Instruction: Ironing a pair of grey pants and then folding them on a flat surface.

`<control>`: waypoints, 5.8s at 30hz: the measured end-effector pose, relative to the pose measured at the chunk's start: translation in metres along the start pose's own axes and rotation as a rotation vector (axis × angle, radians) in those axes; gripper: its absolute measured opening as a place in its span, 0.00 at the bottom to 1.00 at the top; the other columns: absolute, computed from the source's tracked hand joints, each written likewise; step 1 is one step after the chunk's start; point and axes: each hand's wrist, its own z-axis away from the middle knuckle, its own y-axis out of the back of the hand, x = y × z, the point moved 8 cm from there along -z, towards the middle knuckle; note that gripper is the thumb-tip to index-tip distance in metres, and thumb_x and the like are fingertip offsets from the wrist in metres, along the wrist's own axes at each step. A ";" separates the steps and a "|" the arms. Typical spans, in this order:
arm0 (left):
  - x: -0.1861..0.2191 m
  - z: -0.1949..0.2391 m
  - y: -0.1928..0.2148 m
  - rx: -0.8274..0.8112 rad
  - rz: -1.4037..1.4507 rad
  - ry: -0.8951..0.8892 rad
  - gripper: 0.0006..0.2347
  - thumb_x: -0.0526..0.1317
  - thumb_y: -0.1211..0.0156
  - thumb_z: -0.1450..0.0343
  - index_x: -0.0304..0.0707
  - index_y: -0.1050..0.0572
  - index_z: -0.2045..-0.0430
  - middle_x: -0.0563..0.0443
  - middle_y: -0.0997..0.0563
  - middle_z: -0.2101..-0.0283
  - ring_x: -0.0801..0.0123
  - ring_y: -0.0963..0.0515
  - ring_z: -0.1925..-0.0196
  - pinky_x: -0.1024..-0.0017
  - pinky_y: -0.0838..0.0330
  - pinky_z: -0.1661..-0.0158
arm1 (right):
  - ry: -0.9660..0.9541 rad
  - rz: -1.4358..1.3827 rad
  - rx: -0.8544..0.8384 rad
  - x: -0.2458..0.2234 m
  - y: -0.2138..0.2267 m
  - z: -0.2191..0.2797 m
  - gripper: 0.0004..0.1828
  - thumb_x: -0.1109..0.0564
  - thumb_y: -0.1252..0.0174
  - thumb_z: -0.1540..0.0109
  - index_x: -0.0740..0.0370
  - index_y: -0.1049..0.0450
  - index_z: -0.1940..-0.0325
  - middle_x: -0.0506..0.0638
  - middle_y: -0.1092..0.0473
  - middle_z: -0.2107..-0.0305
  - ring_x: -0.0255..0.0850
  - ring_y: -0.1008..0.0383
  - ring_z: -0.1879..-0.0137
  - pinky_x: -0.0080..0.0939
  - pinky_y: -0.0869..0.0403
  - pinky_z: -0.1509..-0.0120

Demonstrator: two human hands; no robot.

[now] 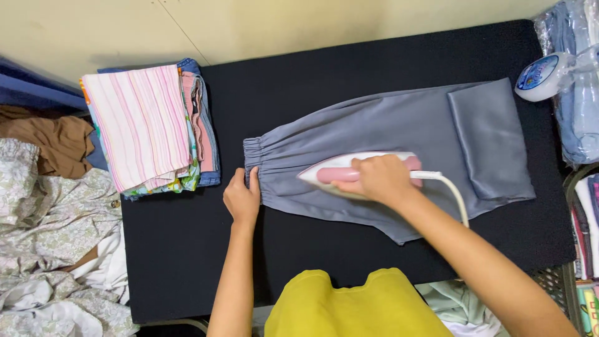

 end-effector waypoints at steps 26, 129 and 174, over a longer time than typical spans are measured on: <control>0.017 -0.020 0.006 -0.003 -0.013 0.025 0.18 0.51 0.38 0.27 0.32 0.28 0.76 0.34 0.21 0.74 0.37 0.21 0.71 0.49 0.30 0.71 | -0.512 -0.052 -0.095 0.098 0.025 0.050 0.37 0.20 0.44 0.47 0.53 0.15 0.61 0.61 0.22 0.74 0.58 0.19 0.64 0.55 0.23 0.58; 0.001 -0.034 -0.027 0.116 -0.062 0.142 0.15 0.50 0.44 0.24 0.37 0.26 0.72 0.42 0.18 0.67 0.41 0.19 0.68 0.50 0.28 0.71 | -0.262 -0.164 0.052 -0.029 -0.005 -0.069 0.38 0.23 0.44 0.41 0.62 0.18 0.68 0.61 0.24 0.80 0.55 0.20 0.73 0.53 0.23 0.68; 0.021 -0.027 -0.008 0.265 -0.088 -0.016 0.17 0.52 0.44 0.23 0.33 0.25 0.65 0.41 0.23 0.61 0.41 0.21 0.61 0.49 0.28 0.66 | -0.899 -0.196 -0.087 0.157 0.007 0.124 0.39 0.19 0.43 0.44 0.57 0.16 0.62 0.61 0.21 0.73 0.58 0.19 0.63 0.57 0.23 0.57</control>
